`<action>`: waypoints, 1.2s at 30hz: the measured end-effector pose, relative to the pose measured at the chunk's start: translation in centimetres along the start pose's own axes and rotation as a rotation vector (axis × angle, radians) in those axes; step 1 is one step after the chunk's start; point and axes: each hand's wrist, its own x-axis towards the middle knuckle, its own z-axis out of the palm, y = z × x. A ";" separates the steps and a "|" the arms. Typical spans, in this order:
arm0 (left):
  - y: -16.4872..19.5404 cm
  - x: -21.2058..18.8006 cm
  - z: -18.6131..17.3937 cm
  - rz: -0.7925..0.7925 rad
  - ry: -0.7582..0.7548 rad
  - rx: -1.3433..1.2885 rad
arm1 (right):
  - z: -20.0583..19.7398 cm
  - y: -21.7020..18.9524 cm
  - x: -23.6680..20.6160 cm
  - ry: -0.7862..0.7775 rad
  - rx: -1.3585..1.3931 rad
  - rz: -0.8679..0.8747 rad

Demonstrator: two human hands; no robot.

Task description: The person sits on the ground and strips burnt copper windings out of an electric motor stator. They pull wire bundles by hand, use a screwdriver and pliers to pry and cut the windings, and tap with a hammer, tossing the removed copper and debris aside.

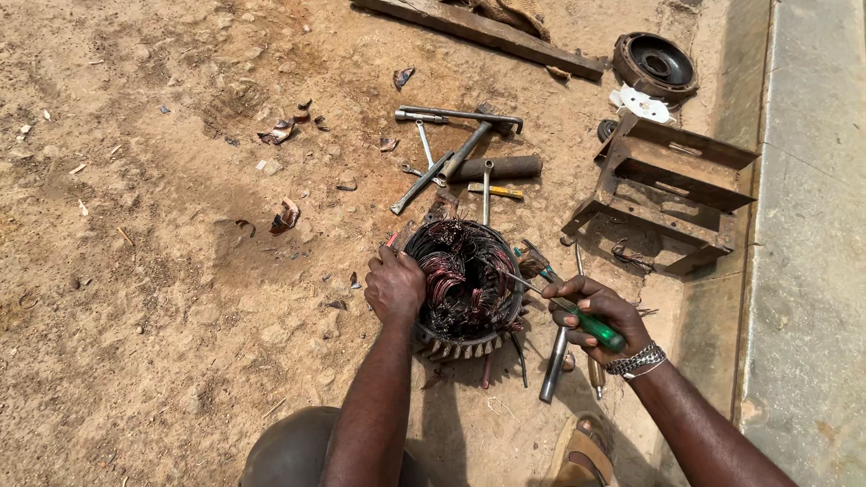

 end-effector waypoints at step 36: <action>-0.8 -2.8 1.9 -0.313 0.139 -0.351 | -7.1 2.9 11.5 0.631 -1.033 -0.213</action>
